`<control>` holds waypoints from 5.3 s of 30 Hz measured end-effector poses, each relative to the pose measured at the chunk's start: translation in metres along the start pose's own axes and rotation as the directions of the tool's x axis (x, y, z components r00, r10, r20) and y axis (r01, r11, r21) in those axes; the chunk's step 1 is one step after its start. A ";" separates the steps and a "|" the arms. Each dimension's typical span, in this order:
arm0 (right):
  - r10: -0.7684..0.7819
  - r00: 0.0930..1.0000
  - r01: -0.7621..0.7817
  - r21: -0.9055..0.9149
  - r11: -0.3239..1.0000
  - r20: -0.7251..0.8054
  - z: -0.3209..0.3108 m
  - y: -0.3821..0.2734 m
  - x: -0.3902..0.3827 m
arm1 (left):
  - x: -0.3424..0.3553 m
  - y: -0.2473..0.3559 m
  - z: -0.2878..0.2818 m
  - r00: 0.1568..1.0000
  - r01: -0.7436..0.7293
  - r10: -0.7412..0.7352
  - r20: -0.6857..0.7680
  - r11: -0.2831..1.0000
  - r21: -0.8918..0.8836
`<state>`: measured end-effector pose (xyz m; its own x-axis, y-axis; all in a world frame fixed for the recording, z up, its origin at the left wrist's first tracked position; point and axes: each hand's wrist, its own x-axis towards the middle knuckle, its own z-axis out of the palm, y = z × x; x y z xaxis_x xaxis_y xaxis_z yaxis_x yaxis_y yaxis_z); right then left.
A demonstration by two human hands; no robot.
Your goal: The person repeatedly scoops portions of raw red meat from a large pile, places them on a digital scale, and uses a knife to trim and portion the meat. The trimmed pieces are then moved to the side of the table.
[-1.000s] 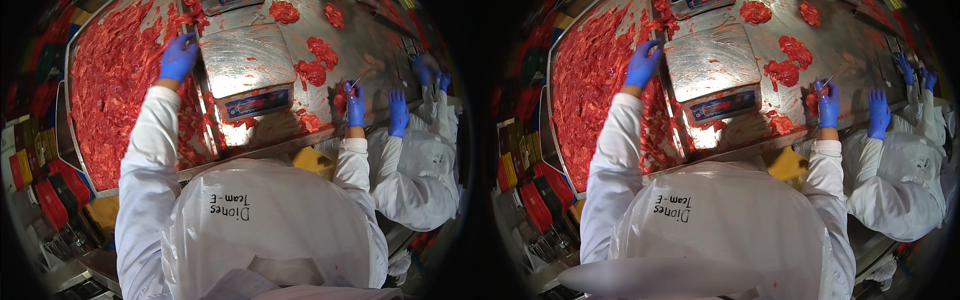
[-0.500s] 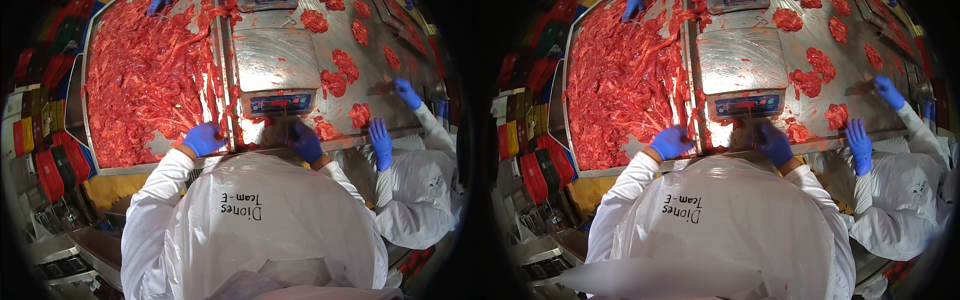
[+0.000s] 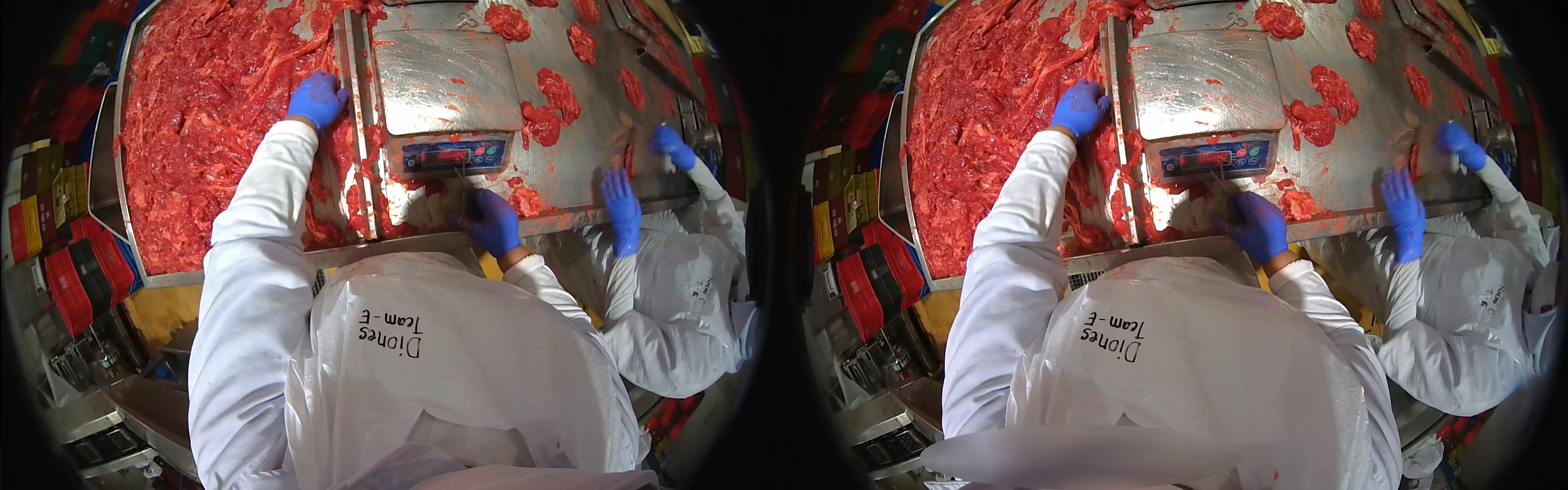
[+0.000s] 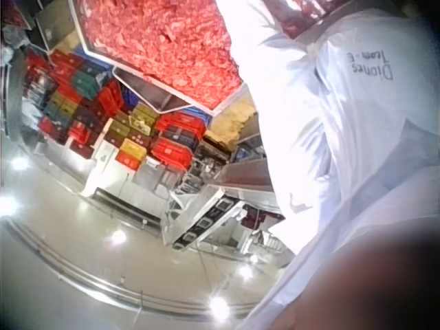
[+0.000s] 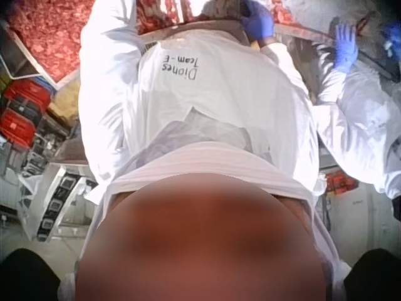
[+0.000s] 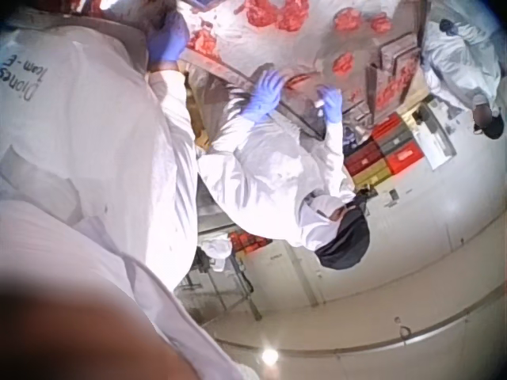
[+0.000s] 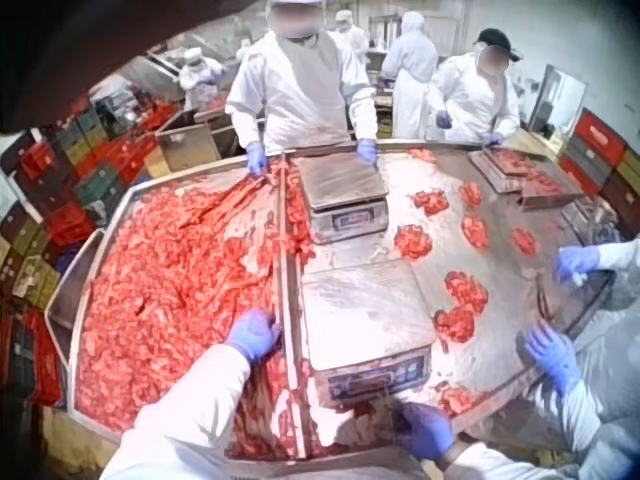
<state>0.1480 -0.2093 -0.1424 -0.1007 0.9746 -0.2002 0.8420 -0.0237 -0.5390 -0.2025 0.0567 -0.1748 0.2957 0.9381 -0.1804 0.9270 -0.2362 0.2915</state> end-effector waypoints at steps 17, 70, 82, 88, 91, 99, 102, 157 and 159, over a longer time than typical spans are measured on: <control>0.012 0.999 -0.004 0.153 0.988 -0.053 0.004 -0.002 -0.003 | -0.175 0.050 -0.030 0.513 0.167 0.347 0.785 0.857 -0.487; -0.047 0.845 0.224 -0.273 0.936 0.533 -0.070 -0.031 0.039 | -0.166 0.069 -0.001 0.999 0.046 -0.046 0.013 0.864 -0.501; -0.318 0.914 0.297 0.117 0.948 0.253 -0.033 -0.041 0.039 | -0.137 0.071 -0.046 0.910 0.245 0.128 0.395 0.603 -0.759; -0.095 0.974 -0.020 0.495 0.869 0.208 -0.052 -0.032 0.056 | -0.096 0.115 -0.081 0.970 -0.076 0.242 0.033 0.429 -0.900; -0.126 0.973 0.032 0.430 0.902 0.191 -0.060 -0.012 0.049 | -0.094 0.092 -0.072 0.989 -0.138 0.078 -0.127 0.801 -0.583; 0.124 0.971 -0.236 0.731 0.640 0.204 -0.038 0.068 0.001 | -0.170 0.032 0.045 0.992 0.075 -0.010 0.122 0.835 -0.546; 0.142 0.971 -0.237 0.862 0.449 0.193 -0.064 0.032 0.002 | -0.165 0.031 0.039 0.970 0.201 -0.022 0.244 0.639 -0.743; 0.191 0.981 -0.086 0.921 0.381 0.013 -0.100 -0.053 0.101 | -0.046 0.150 -0.063 0.911 -0.253 0.401 -0.097 0.359 -0.898; 0.248 0.947 0.132 0.952 0.275 -0.203 -0.107 -0.025 0.108 | -0.057 0.124 -0.080 0.936 -0.352 0.292 -0.198 0.725 -0.593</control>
<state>0.1728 -0.0802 -0.0635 0.2212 0.9625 -0.1571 -0.2864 -0.0899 -0.9539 -0.1225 -0.0063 -0.0532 0.5018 0.8589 0.1023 0.4309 -0.3508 0.8314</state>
